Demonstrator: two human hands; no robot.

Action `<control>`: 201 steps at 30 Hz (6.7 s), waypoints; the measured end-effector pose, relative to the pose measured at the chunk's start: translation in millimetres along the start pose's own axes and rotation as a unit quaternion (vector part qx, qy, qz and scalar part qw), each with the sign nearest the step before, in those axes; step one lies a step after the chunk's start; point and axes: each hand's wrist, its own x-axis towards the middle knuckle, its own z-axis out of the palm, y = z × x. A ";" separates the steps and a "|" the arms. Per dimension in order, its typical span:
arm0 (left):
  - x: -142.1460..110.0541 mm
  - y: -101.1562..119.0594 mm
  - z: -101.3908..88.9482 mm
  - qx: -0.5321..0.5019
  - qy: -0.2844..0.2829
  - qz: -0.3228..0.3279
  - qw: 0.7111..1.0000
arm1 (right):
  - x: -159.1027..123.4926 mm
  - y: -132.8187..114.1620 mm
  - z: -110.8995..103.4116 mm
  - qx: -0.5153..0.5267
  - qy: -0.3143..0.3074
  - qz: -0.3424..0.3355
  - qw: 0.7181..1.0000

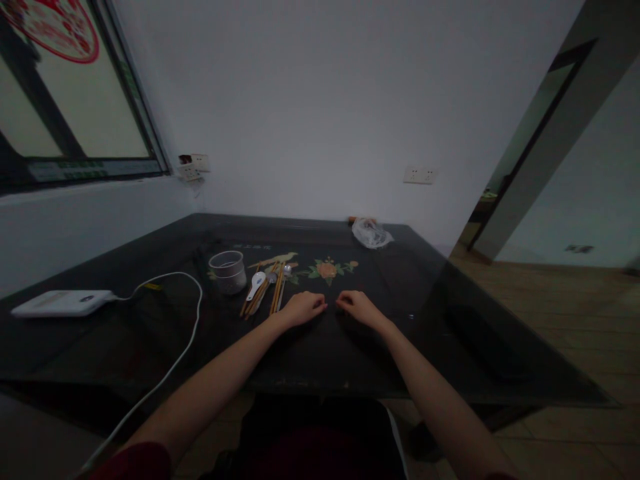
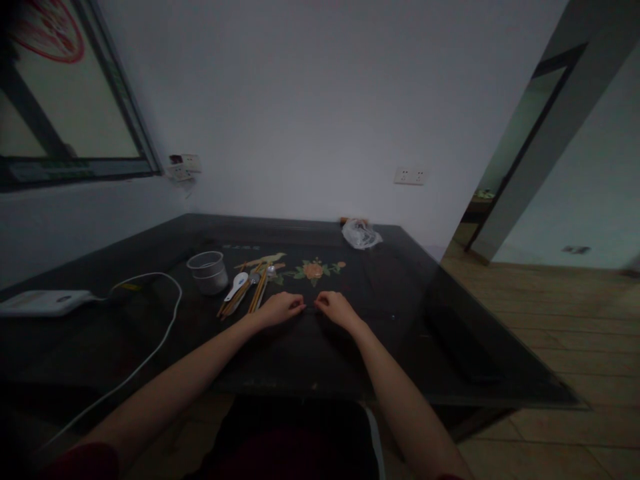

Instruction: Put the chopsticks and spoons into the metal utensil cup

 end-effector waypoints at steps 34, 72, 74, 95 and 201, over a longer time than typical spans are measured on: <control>-1.7 2.6 -2.9 -0.005 -0.006 -0.012 1.000 | -1.4 -3.2 -0.6 -0.007 0.001 0.004 1.000; -1.5 1.7 -2.3 -0.003 -0.008 -0.014 1.000 | -2.1 -5.3 -1.5 -0.020 -0.007 0.009 1.000; -1.1 1.8 -1.9 -0.003 -0.010 -0.017 1.000 | -1.5 -3.9 -0.7 -0.020 -0.005 0.003 1.000; -0.6 0.5 0.0 0.000 -0.001 -0.003 1.000 | -1.4 -3.4 -0.8 -0.029 -0.005 0.005 1.000; -3.1 7.7 -4.1 0.023 -0.013 -0.023 0.999 | -1.6 -4.3 -1.1 -0.040 -0.010 0.008 0.999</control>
